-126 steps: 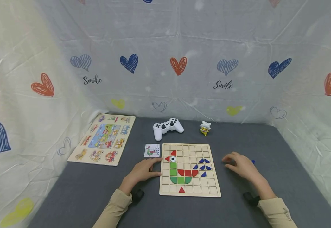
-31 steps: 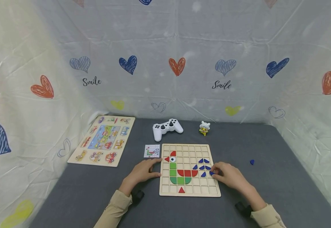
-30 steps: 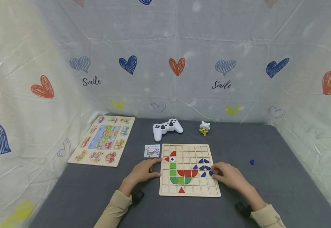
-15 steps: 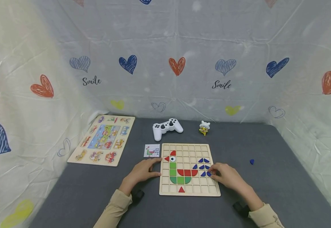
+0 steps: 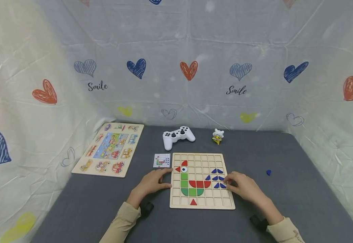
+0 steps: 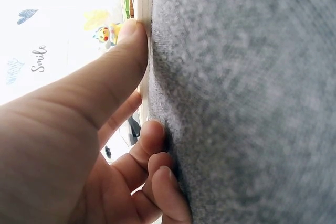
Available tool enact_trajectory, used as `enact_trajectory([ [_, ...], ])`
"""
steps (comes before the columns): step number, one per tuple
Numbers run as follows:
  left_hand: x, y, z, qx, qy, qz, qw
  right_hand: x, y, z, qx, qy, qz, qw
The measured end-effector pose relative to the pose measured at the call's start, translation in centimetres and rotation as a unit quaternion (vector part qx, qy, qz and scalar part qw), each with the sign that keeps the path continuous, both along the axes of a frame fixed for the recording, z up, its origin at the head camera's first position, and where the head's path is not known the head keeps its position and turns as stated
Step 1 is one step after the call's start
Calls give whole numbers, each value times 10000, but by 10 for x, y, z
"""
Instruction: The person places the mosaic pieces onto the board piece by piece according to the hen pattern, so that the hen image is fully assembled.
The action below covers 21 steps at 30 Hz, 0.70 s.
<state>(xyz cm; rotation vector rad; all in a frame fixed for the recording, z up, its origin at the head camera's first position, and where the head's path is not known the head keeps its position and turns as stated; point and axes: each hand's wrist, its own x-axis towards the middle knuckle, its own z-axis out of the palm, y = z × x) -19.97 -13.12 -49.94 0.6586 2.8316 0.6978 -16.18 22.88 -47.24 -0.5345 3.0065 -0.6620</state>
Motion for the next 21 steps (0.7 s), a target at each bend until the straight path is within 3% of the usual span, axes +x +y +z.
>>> enact_trajectory([
  [21, 1, 0, 2, 41, 7, -7, 10000, -3, 70, -4, 16, 291, -675, 9973],
])
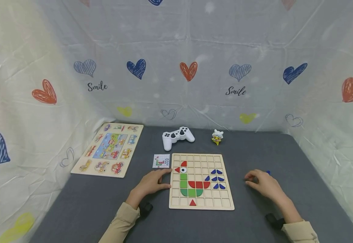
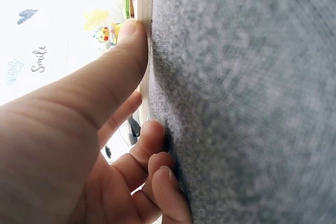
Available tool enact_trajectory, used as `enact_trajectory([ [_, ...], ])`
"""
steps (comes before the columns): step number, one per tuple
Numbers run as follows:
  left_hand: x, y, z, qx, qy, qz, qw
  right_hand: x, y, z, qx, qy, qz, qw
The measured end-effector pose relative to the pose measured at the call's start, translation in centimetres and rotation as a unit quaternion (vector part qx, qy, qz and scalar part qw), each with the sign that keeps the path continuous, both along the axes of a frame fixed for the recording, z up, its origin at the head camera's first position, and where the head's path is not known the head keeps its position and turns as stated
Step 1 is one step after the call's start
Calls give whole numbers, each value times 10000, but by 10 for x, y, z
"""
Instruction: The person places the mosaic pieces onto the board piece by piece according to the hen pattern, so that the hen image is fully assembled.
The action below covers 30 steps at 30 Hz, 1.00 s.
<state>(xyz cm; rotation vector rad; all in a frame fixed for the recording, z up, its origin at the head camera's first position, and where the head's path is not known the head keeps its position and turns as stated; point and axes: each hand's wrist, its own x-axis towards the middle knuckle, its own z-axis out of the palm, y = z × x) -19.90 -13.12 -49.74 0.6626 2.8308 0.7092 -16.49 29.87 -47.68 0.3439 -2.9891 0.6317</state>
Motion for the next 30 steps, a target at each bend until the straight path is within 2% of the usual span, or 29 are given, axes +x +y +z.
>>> enact_trajectory([
  [14, 0, 0, -1, 9, -2, 11, 10000, 4, 44, 3, 96, -508, -418, 9978],
  [22, 1, 0, -1, 4, -31, 54, 10000, 5, 64, 3, 199, -554, -644, 9962],
  [30, 1, 0, 0, -22, 38, 34, 10000, 0, 76, 5, 263, -685, -840, 9938],
])
